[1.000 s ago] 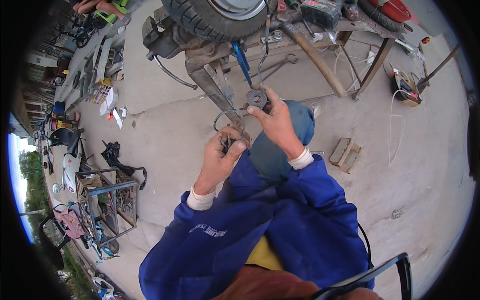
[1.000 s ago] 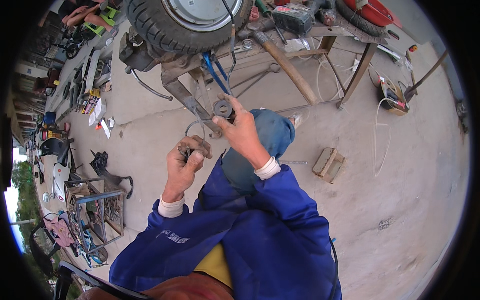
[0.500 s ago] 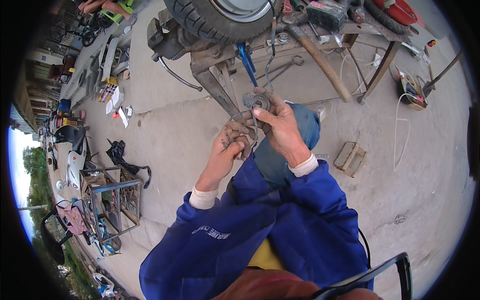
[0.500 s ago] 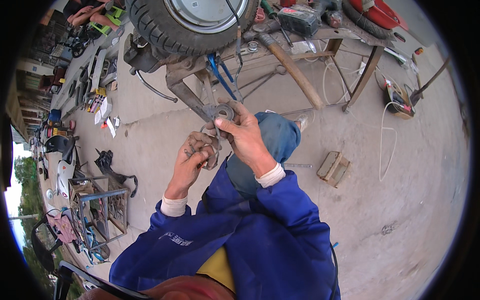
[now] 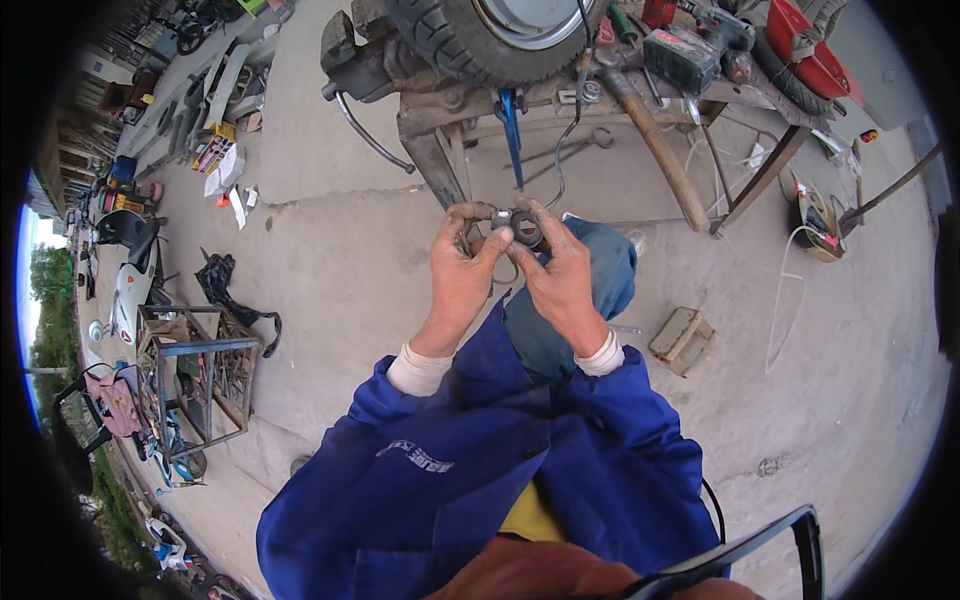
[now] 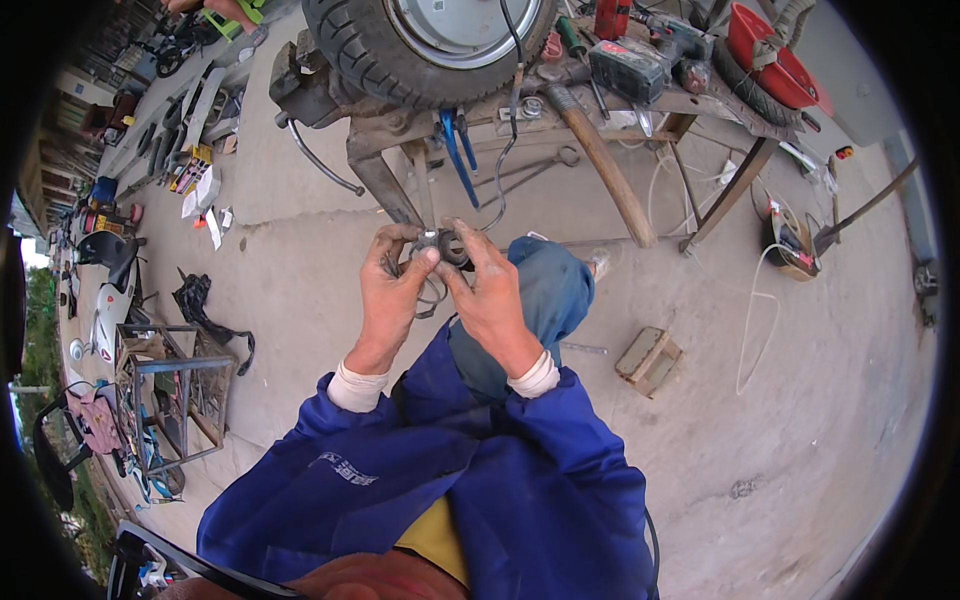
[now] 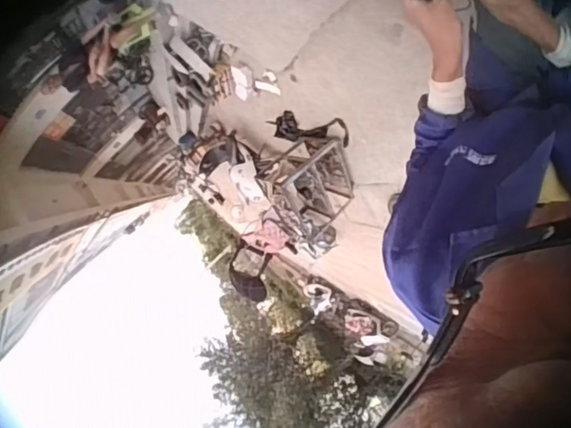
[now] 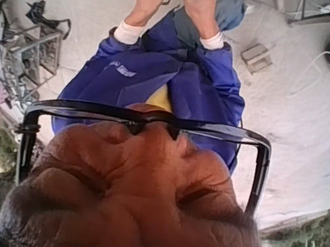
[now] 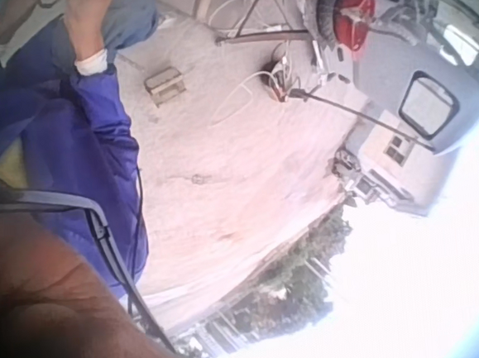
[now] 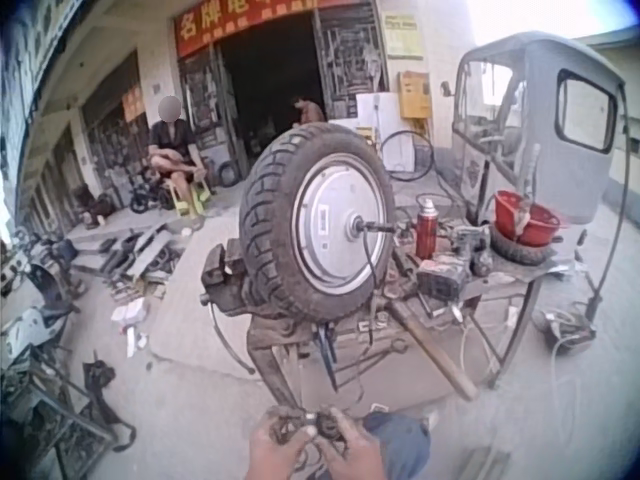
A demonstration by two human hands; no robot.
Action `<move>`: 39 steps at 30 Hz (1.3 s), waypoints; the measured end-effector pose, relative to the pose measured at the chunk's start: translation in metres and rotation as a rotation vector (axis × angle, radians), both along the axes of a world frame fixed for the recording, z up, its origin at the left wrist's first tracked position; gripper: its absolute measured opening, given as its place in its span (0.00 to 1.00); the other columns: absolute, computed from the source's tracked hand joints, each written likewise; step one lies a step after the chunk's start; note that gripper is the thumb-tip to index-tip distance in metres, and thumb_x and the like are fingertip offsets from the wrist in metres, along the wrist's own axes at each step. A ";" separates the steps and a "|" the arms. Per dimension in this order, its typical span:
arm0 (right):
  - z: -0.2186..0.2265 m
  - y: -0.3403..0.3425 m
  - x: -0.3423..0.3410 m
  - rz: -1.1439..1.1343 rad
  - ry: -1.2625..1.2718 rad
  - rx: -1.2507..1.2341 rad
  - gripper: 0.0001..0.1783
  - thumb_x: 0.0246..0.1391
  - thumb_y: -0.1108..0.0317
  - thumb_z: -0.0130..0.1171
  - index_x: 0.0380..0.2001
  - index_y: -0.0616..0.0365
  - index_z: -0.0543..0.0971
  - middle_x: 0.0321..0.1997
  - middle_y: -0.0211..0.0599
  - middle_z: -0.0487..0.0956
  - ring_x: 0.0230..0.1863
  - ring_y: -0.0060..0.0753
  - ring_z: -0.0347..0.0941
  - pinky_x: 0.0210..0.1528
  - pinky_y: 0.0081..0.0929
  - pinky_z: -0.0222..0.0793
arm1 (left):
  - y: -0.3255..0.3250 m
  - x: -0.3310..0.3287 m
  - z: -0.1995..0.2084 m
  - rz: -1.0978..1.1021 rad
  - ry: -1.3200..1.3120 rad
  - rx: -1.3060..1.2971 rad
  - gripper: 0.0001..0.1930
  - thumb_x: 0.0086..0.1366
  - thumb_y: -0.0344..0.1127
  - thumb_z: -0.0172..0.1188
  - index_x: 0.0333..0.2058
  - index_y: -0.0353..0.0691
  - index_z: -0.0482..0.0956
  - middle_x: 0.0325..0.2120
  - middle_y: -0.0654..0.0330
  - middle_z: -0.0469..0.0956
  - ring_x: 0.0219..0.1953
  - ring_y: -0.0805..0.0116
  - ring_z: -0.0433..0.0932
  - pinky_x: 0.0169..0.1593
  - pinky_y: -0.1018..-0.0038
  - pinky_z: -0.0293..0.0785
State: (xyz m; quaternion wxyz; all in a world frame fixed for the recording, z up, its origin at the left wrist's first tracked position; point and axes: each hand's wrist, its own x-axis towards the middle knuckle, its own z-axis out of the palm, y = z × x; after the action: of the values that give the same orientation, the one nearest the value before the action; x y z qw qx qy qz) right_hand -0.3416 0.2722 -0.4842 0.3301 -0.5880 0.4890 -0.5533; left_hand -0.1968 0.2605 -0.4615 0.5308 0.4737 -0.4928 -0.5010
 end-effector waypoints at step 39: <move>-0.005 -0.003 -0.005 0.413 0.061 0.206 0.29 0.65 0.63 0.71 0.64 0.66 0.80 0.51 0.43 0.81 0.51 0.40 0.78 0.56 0.33 0.75 | 0.011 0.054 0.005 -0.249 -0.538 -0.212 0.06 0.69 0.26 0.64 0.43 0.33 0.82 0.32 0.50 0.76 0.30 0.51 0.76 0.36 0.60 0.73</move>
State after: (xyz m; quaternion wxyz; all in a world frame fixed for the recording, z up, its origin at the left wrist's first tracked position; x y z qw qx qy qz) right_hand -0.3468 0.2692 -0.4895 0.4796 -0.6553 0.4222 -0.4030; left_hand -0.1432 0.2715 -0.4566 0.3622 0.4674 -0.7193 -0.3647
